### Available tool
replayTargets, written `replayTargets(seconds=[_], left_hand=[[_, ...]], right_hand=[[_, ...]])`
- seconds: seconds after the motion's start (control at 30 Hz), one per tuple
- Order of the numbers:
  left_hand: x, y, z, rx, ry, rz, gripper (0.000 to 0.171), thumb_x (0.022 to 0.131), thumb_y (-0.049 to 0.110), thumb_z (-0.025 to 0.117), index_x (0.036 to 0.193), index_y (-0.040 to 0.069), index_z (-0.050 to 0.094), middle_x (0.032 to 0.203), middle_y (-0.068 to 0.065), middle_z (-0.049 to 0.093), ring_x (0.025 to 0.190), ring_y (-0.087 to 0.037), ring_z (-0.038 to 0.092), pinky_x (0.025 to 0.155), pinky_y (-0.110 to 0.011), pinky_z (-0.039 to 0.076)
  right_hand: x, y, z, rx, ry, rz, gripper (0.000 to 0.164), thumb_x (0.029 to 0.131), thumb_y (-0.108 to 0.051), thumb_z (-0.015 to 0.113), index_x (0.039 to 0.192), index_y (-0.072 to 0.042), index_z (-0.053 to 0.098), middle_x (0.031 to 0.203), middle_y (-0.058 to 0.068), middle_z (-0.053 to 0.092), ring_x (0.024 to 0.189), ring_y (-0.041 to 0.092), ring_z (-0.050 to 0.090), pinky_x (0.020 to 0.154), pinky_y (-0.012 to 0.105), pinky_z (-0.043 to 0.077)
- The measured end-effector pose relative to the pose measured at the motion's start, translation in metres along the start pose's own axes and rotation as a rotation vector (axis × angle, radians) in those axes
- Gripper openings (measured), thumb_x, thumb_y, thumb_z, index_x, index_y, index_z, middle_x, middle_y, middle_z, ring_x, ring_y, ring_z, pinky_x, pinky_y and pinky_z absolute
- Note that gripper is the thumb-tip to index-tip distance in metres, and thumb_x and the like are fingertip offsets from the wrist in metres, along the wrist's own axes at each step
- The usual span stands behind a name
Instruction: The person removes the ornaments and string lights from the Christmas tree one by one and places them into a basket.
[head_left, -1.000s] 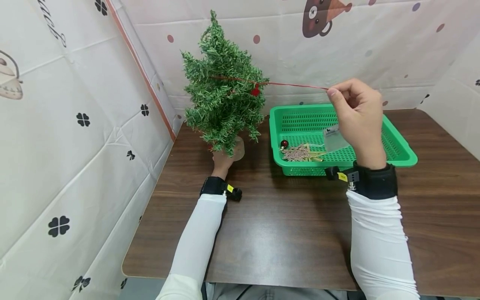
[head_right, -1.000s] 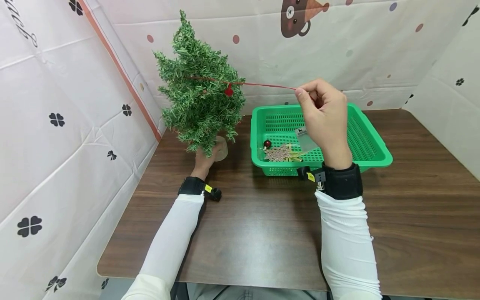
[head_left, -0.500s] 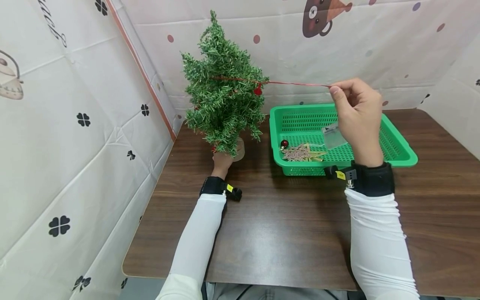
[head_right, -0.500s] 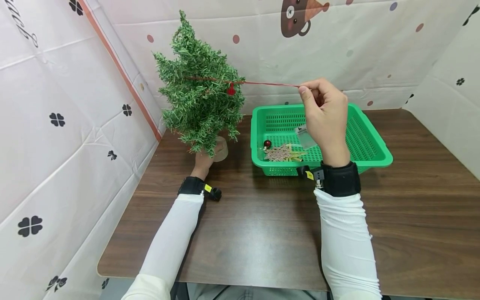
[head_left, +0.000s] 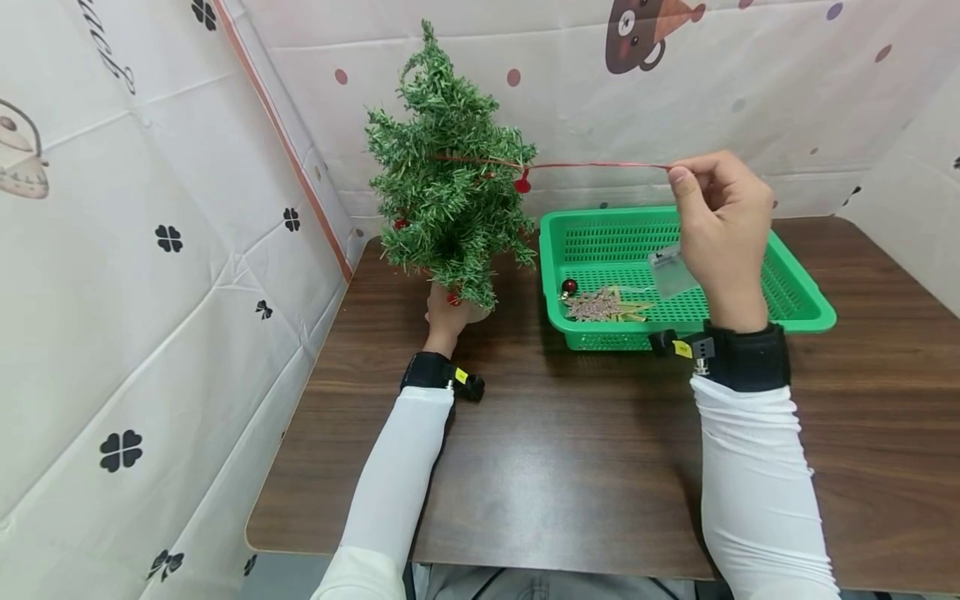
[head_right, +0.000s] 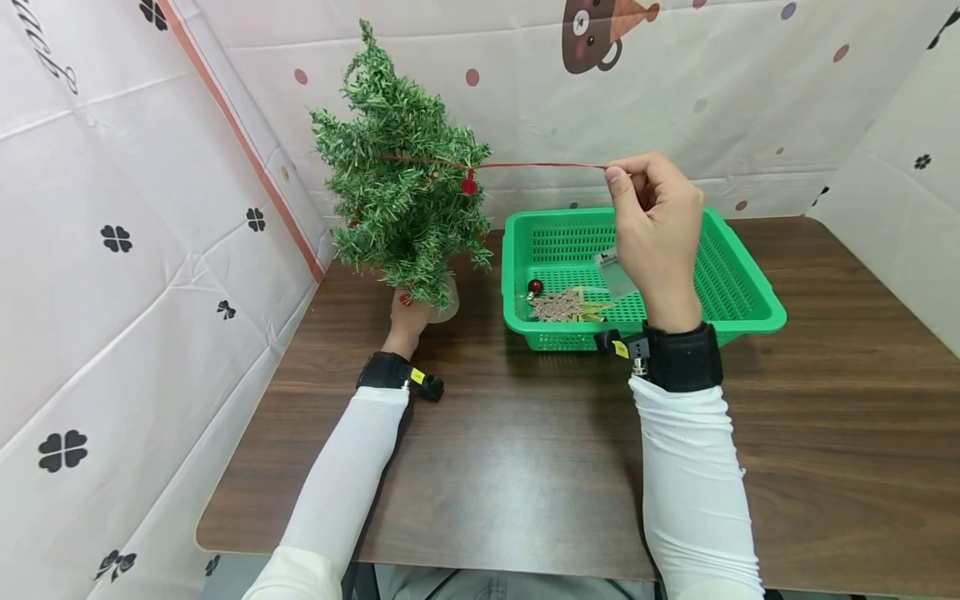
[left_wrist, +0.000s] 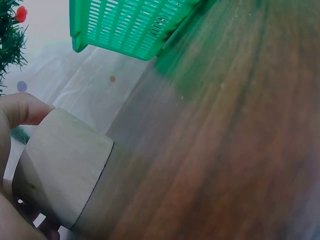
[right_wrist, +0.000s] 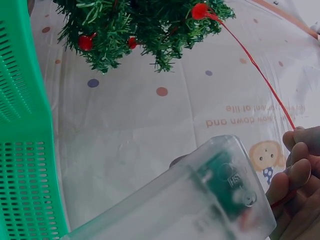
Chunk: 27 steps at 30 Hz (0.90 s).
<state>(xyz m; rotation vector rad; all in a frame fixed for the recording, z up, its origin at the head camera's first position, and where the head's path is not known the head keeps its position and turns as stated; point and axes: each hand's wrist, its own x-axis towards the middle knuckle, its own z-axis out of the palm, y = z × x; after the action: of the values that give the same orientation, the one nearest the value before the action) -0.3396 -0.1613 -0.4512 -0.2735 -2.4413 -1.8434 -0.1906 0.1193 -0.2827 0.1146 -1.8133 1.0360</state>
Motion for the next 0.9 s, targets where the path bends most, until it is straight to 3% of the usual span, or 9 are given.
replayTargets(seconds=[0.03,0.1,0.17,0.23,0.5,0.63,0.7,0.83,0.9], left_hand=[[-0.011,0.015,-0.003,0.005,0.004,0.005,0.054,0.099,0.02,0.062,0.148,0.006,0.047,0.152,-0.021,0.048,0.149,-0.044,0.032,0.123,-0.068,0.011],[-0.019,0.028,-0.005,0.035,-0.008,-0.044,0.056,0.099,0.016,0.061,0.15,0.005,0.043,0.152,-0.023,0.045,0.149,-0.046,0.029,0.123,-0.068,0.01],[-0.012,0.017,-0.005,0.078,-0.02,-0.052,0.055,0.099,0.02,0.062,0.151,0.008,0.044,0.152,-0.019,0.046,0.149,-0.044,0.03,0.121,-0.067,0.014],[0.003,-0.008,-0.002,0.112,-0.026,-0.038,0.057,0.099,0.028,0.063,0.151,0.015,0.043,0.153,-0.014,0.046,0.15,-0.039,0.031,0.121,-0.064,0.015],[0.005,-0.008,-0.003,0.111,-0.035,-0.022,0.057,0.101,0.033,0.062,0.152,0.015,0.045,0.155,-0.014,0.045,0.151,-0.041,0.03,0.122,-0.067,0.013],[0.006,-0.01,-0.003,0.034,-0.05,-0.066,0.054,0.103,0.036,0.057,0.153,0.02,0.044,0.156,-0.01,0.047,0.152,-0.038,0.028,0.124,-0.066,0.005],[0.007,-0.011,-0.003,-0.012,-0.07,-0.098,0.049,0.105,0.031,0.053,0.151,0.017,0.044,0.153,-0.012,0.048,0.15,-0.036,0.032,0.125,-0.058,0.003],[0.008,-0.013,-0.001,-0.15,-0.091,-0.137,0.048,0.102,0.02,0.061,0.144,0.013,0.042,0.145,-0.014,0.051,0.14,-0.035,0.043,0.126,-0.051,0.014],[0.007,-0.012,-0.001,-0.186,-0.086,-0.141,0.054,0.098,0.024,0.069,0.143,0.014,0.041,0.146,-0.012,0.051,0.144,-0.034,0.041,0.128,-0.056,0.011]], right_hand=[[0.0,0.0,0.0,0.003,0.004,0.0,0.024,0.1,-0.02,0.066,0.103,0.002,0.076,0.066,-0.014,0.048,0.054,0.008,0.038,0.054,0.025,0.026],[0.0,0.0,0.0,0.002,0.003,-0.009,0.025,0.1,-0.019,0.066,0.104,0.004,0.075,0.066,-0.015,0.048,0.054,0.008,0.038,0.054,0.025,0.026],[0.0,-0.007,0.001,0.009,0.006,0.017,0.023,0.1,-0.017,0.066,0.104,0.004,0.075,0.066,-0.015,0.048,0.055,0.006,0.037,0.055,0.023,0.026],[0.0,-0.007,0.001,0.008,0.007,0.024,0.023,0.1,-0.015,0.066,0.104,0.006,0.074,0.066,-0.015,0.047,0.055,0.006,0.037,0.055,0.023,0.026],[0.001,0.001,-0.001,0.004,0.017,0.044,0.024,0.1,-0.02,0.067,0.104,0.001,0.076,0.067,-0.013,0.049,0.056,0.007,0.038,0.056,0.024,0.027],[0.002,-0.002,-0.003,0.005,0.001,0.0,0.026,0.1,-0.021,0.066,0.105,0.003,0.075,0.067,-0.015,0.048,0.056,0.007,0.038,0.055,0.024,0.027],[0.002,-0.004,-0.004,0.008,0.005,-0.026,0.027,0.101,-0.021,0.065,0.105,0.003,0.075,0.068,-0.018,0.049,0.056,0.006,0.039,0.055,0.023,0.028],[0.003,-0.008,-0.006,0.032,0.065,-0.022,0.023,0.1,-0.019,0.067,0.101,0.001,0.076,0.067,-0.017,0.05,0.055,0.004,0.039,0.054,0.021,0.028],[0.004,-0.009,-0.005,0.049,0.103,0.005,0.019,0.099,-0.017,0.068,0.098,-0.001,0.077,0.065,-0.016,0.05,0.054,0.004,0.039,0.055,0.02,0.028]])
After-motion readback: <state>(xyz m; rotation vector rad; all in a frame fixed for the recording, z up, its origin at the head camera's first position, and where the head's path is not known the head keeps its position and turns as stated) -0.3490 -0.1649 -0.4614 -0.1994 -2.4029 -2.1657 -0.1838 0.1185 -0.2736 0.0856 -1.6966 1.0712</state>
